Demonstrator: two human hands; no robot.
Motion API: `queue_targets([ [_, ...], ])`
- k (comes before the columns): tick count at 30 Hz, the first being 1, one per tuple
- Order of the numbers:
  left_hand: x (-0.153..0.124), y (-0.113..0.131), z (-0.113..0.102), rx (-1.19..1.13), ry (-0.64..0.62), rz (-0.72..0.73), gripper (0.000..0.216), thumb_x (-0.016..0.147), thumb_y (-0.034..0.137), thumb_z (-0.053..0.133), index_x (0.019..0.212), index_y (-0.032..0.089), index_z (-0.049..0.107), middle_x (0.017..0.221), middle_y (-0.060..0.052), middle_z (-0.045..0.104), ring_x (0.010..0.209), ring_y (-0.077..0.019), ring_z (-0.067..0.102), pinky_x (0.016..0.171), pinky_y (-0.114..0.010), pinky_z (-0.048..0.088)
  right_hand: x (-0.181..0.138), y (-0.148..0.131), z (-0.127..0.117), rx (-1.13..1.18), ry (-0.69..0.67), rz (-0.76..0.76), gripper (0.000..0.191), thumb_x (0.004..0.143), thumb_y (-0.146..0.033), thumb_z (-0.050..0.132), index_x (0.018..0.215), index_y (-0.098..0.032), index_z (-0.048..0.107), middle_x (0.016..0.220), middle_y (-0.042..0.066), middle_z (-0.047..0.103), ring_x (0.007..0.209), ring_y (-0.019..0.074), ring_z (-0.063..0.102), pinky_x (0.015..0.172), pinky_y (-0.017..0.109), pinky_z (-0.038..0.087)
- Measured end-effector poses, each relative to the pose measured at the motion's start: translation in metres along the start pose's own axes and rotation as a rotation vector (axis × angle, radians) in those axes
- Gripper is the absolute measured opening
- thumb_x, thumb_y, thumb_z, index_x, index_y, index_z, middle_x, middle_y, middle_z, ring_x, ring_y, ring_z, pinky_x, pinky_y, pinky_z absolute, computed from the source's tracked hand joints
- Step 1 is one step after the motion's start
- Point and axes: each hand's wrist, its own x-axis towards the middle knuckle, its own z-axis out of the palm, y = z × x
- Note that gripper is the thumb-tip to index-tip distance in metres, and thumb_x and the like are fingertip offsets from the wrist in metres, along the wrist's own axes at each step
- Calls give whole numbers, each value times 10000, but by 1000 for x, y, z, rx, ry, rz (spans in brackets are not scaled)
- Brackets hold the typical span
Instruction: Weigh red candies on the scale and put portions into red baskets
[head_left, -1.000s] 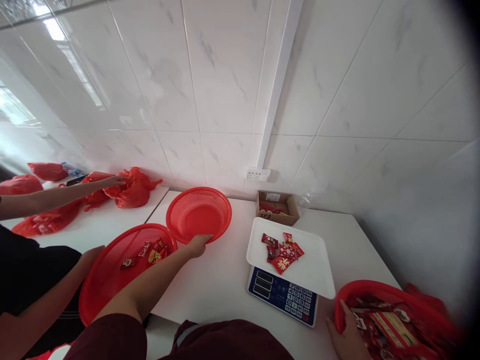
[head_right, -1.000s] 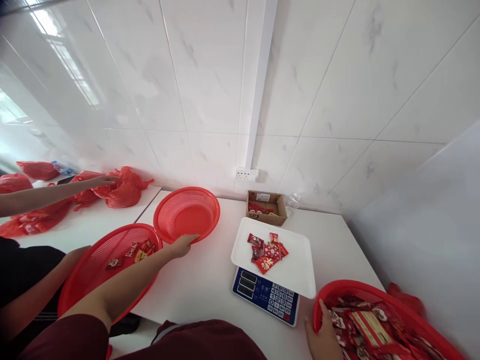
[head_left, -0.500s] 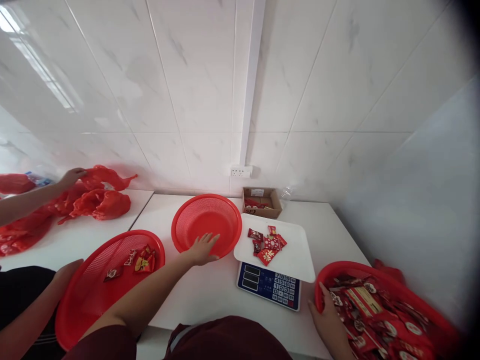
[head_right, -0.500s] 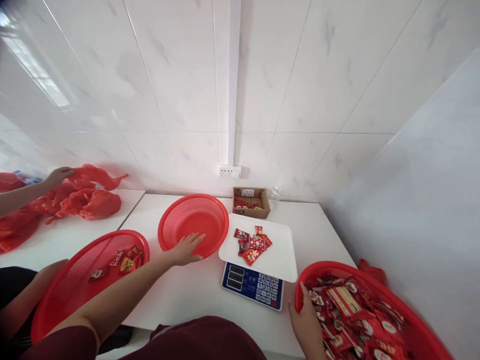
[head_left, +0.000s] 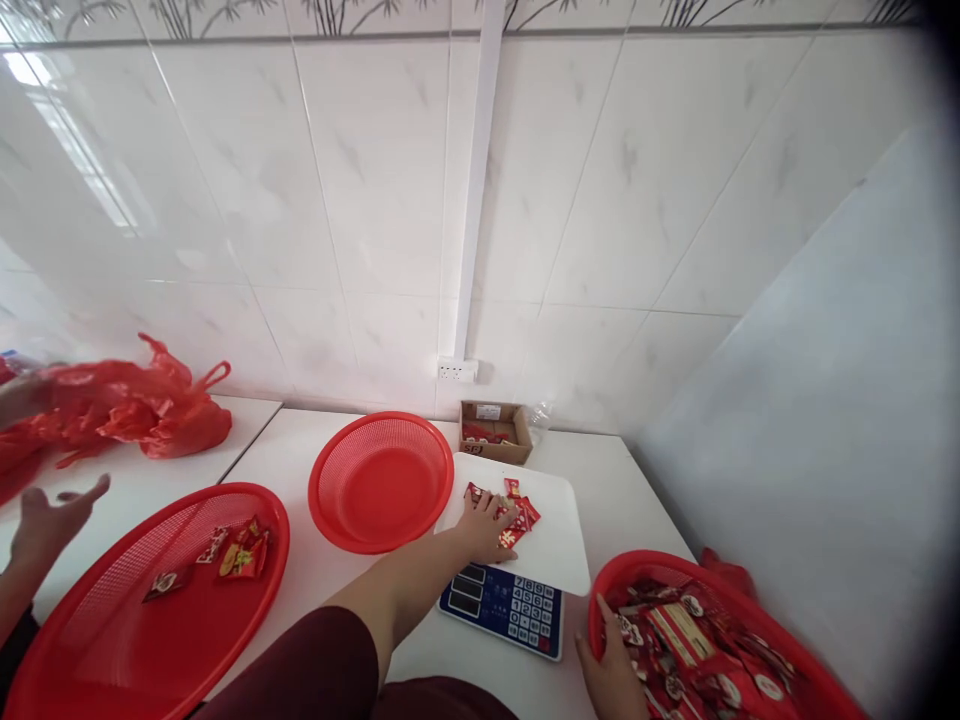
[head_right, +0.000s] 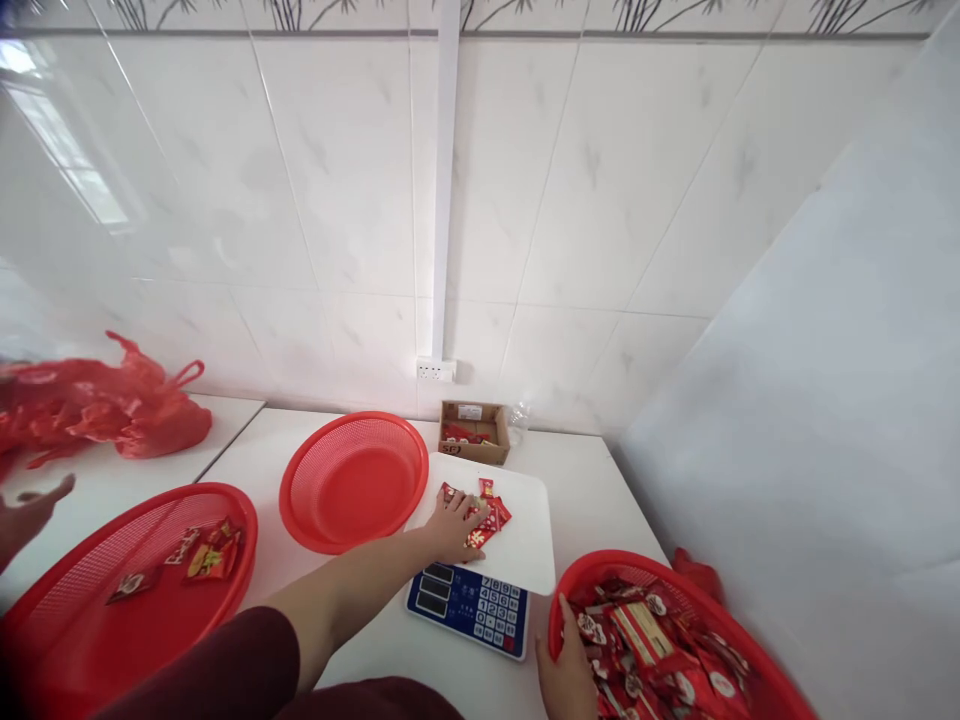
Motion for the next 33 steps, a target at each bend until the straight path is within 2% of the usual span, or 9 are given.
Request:
queue_targets([
  [5,1,2,-3,103,81,13,557,924,441,450,1451,288,356,1360,-170,495,1229,-356,439,1040,-616,224,-1,-5,-1,23,-6,-12,745,725,-520,425,1363,-135,415,1404,191,494,1297,358,468,1034,510,403],
  [8,3,1,-9,98,54,-40,465,921,214,426,1375,308,457,1339,-144,486,1211,-330,445,997,-553,335,-2,-6,-2,4,-15,-10,759,742,-521,405,1391,-128,385,1425,187,472,1317,342,449,1053,496,390],
  [11,6,-5,-14,-4,98,-50,437,867,122,470,1252,301,572,1292,-107,499,1193,-297,441,975,-463,405,-2,-2,-1,-16,-24,-3,761,753,-526,401,1407,-138,377,1432,179,466,1317,339,451,1054,495,388],
  [15,8,-16,-22,-107,213,-50,401,837,106,516,1205,231,614,1266,-101,514,1174,-267,442,1021,-401,400,0,2,-1,7,-30,-8,728,753,-529,408,1393,-181,397,1436,151,466,1332,328,433,1065,487,376],
  [19,-7,-35,-37,-163,397,-74,425,847,91,485,1235,220,599,1285,-84,521,1190,-243,446,1044,-385,399,-2,-9,-6,16,-71,25,803,731,-552,396,1410,-125,356,1459,186,422,1363,350,379,1094,492,332],
  [24,-56,-77,-55,-105,557,-350,473,840,26,398,1223,212,606,1315,-95,542,1254,-267,451,1080,-498,363,-3,-19,-11,31,-103,82,876,688,-599,401,1408,-105,337,1474,208,392,1377,367,350,1113,491,308],
  [27,-79,-88,-53,-32,555,-396,543,810,5,409,1306,182,541,1440,-133,444,1392,-319,301,1133,-594,224,0,-15,-10,38,-113,84,908,665,-623,403,1404,-100,329,1491,216,363,1393,363,323,1138,470,275],
  [30,-80,-76,-39,35,458,-215,526,849,119,487,1371,185,475,1508,-123,367,1443,-300,212,1166,-538,199,4,-9,-8,38,-118,82,906,654,-636,406,1396,-121,329,1492,205,367,1399,346,317,1149,448,261],
  [33,-64,-53,-22,4,292,-39,617,866,370,578,1434,211,397,1558,-129,275,1452,-319,183,1165,-522,207,6,-4,-7,24,-126,71,894,668,-645,400,1397,-131,327,1493,201,373,1395,342,326,1146,447,271],
])
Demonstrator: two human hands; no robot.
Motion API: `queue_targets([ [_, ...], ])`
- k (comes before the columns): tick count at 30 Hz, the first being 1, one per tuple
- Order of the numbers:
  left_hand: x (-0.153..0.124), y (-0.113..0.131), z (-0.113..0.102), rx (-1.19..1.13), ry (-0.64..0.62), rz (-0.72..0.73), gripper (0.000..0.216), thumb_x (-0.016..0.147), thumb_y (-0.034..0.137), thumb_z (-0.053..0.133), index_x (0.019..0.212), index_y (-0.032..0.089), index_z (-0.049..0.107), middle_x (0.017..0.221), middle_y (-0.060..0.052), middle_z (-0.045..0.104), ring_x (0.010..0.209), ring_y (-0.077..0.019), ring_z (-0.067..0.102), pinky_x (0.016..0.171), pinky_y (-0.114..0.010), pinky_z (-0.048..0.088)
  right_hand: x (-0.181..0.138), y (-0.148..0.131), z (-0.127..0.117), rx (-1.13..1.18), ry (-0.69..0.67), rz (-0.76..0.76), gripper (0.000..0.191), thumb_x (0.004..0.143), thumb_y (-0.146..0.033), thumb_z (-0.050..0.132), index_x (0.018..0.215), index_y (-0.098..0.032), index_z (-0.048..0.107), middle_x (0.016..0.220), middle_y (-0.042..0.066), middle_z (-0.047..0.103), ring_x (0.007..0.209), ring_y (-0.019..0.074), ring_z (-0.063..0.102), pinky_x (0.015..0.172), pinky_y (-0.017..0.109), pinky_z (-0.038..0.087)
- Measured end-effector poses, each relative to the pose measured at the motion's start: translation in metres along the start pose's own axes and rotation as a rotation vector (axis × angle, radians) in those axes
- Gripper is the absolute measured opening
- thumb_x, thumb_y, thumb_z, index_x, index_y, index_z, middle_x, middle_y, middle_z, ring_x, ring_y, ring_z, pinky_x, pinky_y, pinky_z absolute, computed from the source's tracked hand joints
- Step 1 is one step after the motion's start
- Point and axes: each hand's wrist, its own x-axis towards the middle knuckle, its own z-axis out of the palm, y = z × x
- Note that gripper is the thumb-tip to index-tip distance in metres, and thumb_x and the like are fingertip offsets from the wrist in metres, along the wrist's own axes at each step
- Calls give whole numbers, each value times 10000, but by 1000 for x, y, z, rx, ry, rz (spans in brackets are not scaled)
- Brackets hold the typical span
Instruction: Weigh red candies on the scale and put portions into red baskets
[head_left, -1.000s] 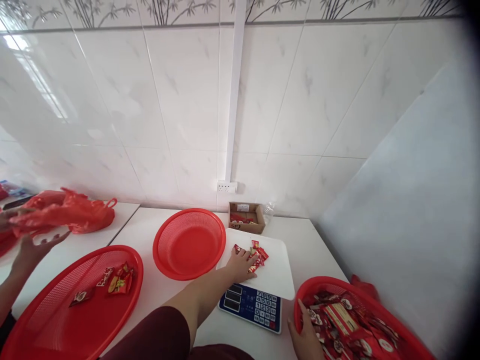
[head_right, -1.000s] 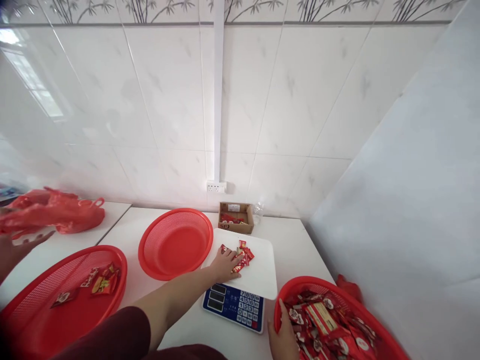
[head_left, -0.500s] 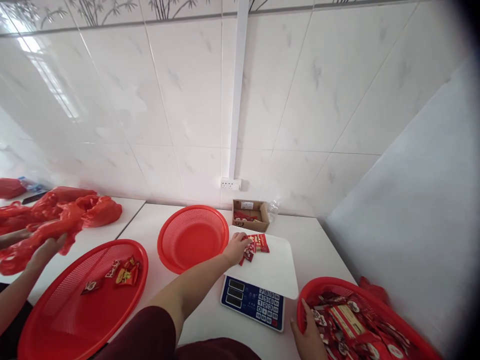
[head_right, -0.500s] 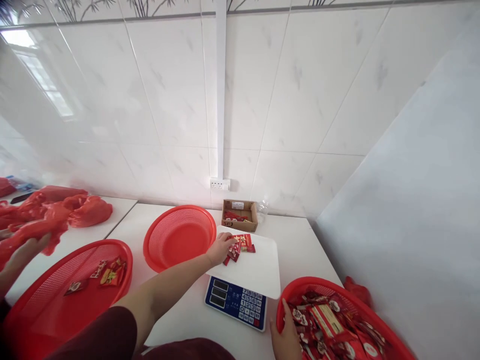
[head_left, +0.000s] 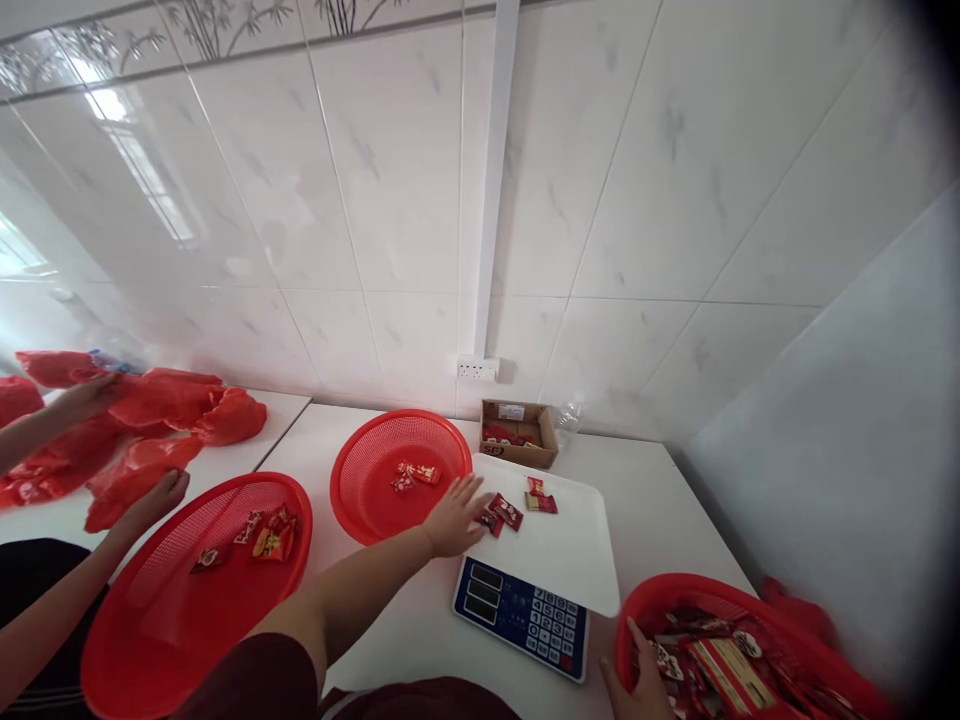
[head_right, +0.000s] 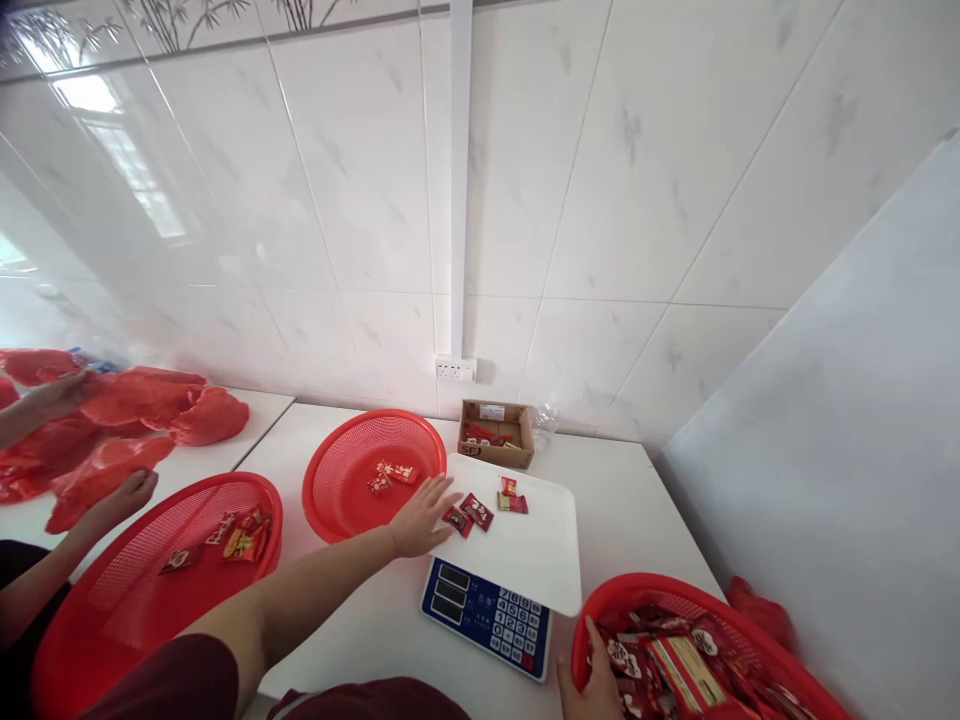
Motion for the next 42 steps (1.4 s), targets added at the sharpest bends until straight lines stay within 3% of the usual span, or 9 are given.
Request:
queue_targets([
  [4,25,25,23,-83,-146,-42,834,823,588,580,1503,234,251,1597,-139,135,1464,-342,93,1166,-545,157,1,8,3,-13,11,-15,870,682,-635,409,1395,-141,345,1491,193,385,1375,360,359,1125,461,311],
  [12,86,47,39,-80,-242,-40,939,790,733,487,1529,267,143,1607,-146,33,1466,-366,-6,1132,-633,49,4,26,9,17,16,-43,766,740,-596,429,1401,-220,332,1520,122,367,1400,326,321,1139,462,294],
  [16,108,59,48,-46,-243,5,860,797,732,475,1499,288,255,1599,-139,118,1459,-372,66,1122,-641,70,3,28,4,16,-23,-45,753,756,-553,477,1419,-233,317,1521,102,375,1409,321,302,1138,472,293],
  [20,117,68,53,27,-158,56,638,848,618,514,1389,288,439,1456,-130,399,1347,-332,329,1093,-567,244,2,30,3,25,-6,-30,724,761,-546,500,1420,-294,336,1491,35,431,1405,297,320,1118,452,335],
  [25,114,72,54,55,-150,91,362,903,511,501,1142,260,606,1164,-95,577,1101,-267,509,906,-409,440,1,28,5,58,21,-31,705,737,-518,536,1385,-282,394,1462,43,467,1387,320,350,1091,462,365],
  [29,117,72,51,-41,-152,-67,254,928,439,500,1013,245,642,1045,-70,612,1030,-230,556,779,-315,471,-3,16,6,76,62,-45,722,735,-516,495,1377,-204,388,1486,106,420,1403,335,312,1137,485,279],
  [34,109,63,29,-91,-27,-225,323,985,421,374,1050,232,627,1023,-53,627,981,-188,587,758,-270,457,-8,3,2,58,38,-45,743,754,-538,439,1388,-163,342,1488,141,404,1405,328,309,1149,452,259],
  [39,63,26,-12,-200,123,-417,349,963,467,391,1012,239,652,1006,-36,647,925,-173,603,769,-252,447,-8,-1,-2,-8,1,-34,778,769,-582,394,1402,-135,321,1500,170,364,1410,328,299,1144,451,270],
  [42,22,-1,-31,-158,71,-564,364,938,473,423,1135,237,618,1129,-71,635,1028,-222,590,830,-302,451,-7,-1,-3,-18,19,-49,802,761,-574,399,1400,-95,327,1483,208,372,1387,343,336,1134,482,274],
])
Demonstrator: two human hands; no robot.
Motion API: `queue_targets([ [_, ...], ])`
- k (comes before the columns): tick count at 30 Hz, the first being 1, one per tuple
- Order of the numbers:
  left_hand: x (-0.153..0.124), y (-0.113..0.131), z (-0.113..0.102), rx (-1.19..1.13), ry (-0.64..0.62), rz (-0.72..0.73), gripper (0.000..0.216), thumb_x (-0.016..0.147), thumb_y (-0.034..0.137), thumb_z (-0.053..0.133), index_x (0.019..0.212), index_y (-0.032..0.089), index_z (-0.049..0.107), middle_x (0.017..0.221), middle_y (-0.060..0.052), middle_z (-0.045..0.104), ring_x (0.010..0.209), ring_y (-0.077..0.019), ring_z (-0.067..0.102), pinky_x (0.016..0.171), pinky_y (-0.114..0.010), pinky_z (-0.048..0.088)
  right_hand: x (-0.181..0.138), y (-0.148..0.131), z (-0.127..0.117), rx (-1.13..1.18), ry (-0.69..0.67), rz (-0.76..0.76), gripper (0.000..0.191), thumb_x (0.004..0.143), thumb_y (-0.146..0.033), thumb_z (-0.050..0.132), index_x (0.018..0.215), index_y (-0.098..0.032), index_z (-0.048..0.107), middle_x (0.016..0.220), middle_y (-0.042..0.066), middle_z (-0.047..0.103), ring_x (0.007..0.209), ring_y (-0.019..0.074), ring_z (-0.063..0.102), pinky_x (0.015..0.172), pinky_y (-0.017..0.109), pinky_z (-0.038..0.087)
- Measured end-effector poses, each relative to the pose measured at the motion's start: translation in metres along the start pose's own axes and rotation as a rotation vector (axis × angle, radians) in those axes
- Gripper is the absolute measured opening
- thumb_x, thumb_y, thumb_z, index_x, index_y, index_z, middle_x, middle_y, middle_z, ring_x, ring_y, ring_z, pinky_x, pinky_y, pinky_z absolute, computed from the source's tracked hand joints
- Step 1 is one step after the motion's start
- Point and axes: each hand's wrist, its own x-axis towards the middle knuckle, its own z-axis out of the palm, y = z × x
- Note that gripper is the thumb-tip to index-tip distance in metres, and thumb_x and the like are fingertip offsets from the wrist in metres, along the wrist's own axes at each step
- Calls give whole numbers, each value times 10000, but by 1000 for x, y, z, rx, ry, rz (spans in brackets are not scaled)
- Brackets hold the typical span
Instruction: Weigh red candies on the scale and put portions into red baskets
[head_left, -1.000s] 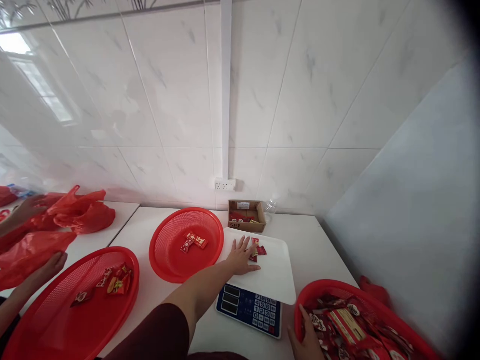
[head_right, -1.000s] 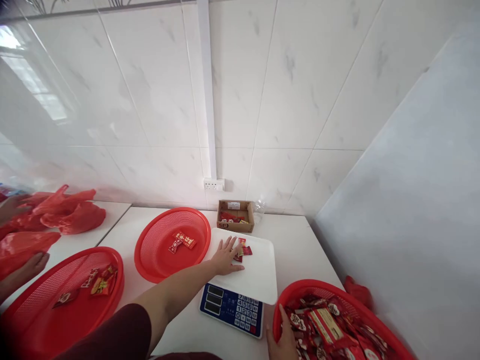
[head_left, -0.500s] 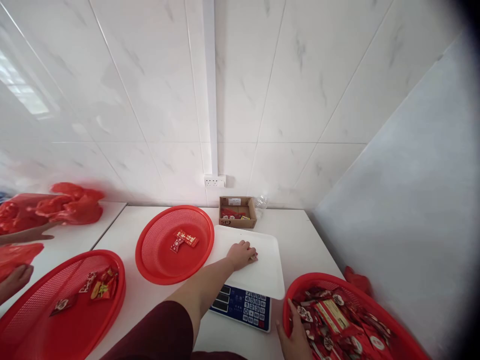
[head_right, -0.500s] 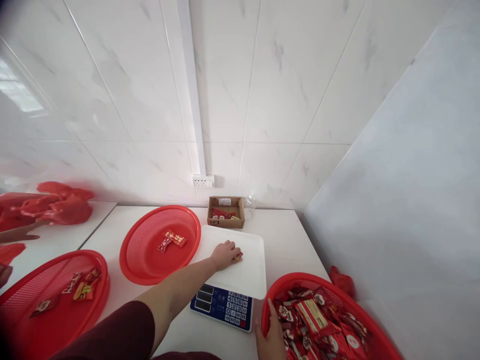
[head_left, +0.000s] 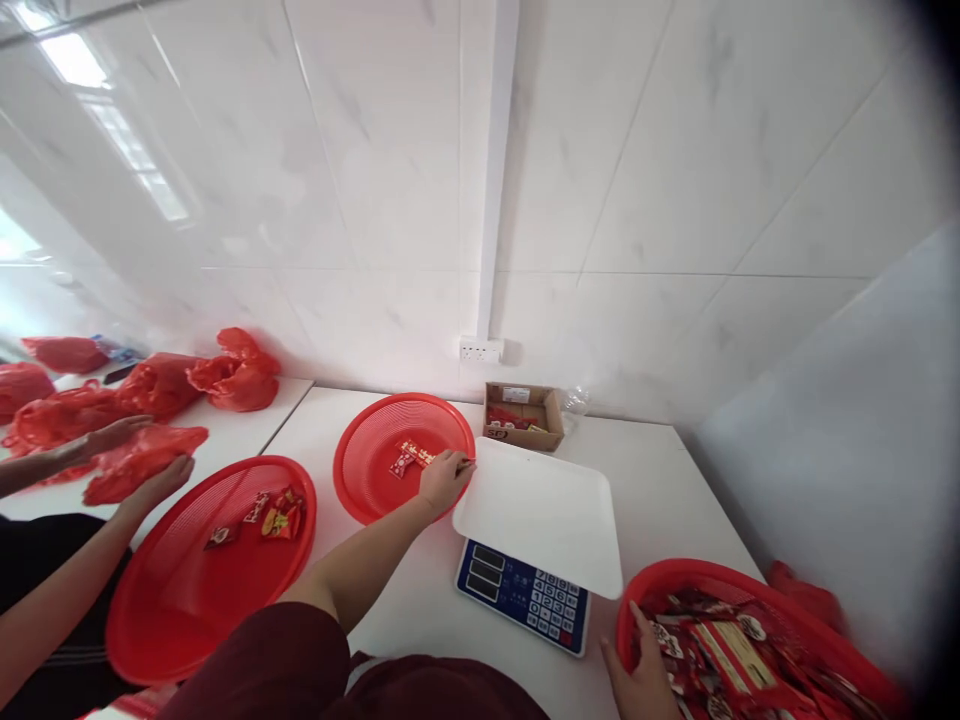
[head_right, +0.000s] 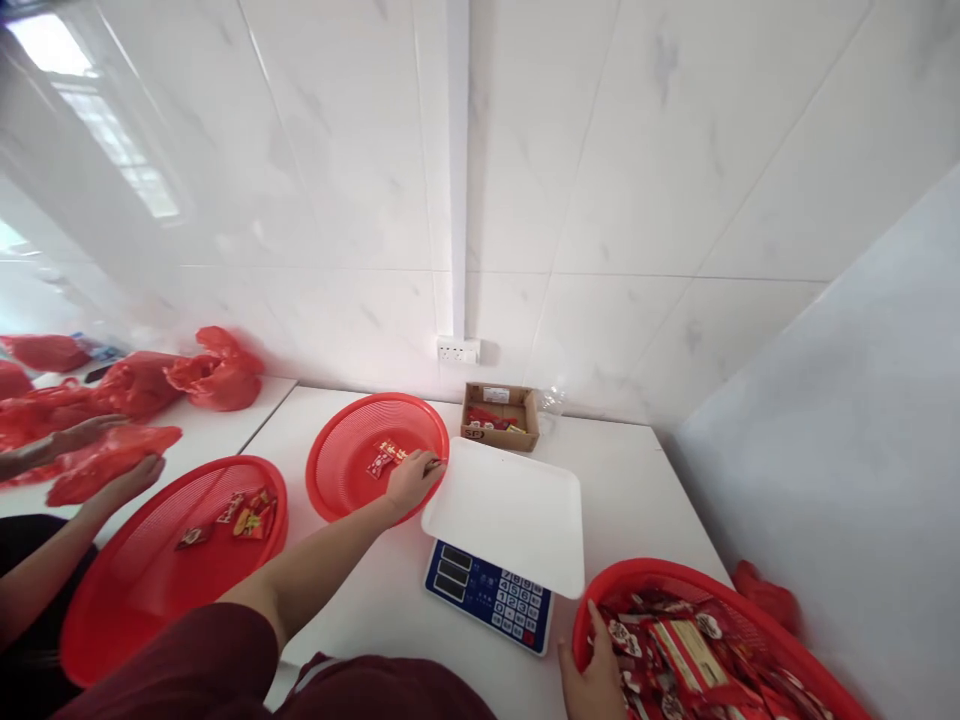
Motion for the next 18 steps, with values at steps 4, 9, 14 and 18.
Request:
queue_targets([
  [4,-35,-43,-15,117,-113,-161,655,873,549,488,1437,244,354,1474,-144,402,1313,-333,411,984,-455,393,1,1,0,-30,9,23,805,759,-576,420,1414,-117,330,1473,207,389,1347,360,386,1106,516,301],
  [9,-76,-63,-15,158,-361,-91,575,913,616,334,1263,210,543,1141,-140,668,1049,-322,630,855,-442,477,2,3,0,-59,-1,58,834,753,-608,421,1436,-141,319,1468,195,389,1322,377,404,1083,523,324],
  [14,-89,-71,-17,266,-357,-3,547,947,564,288,1117,157,613,1076,-171,684,1000,-337,647,836,-462,484,4,8,2,-54,10,20,846,755,-612,423,1440,-128,307,1451,204,397,1323,369,402,1095,503,311],
  [18,-87,-78,-22,239,-356,-12,580,939,585,283,1102,147,626,1058,-185,685,974,-350,649,820,-481,488,4,7,1,-57,9,43,828,749,-605,441,1430,-149,322,1434,199,423,1300,372,431,1076,516,334],
])
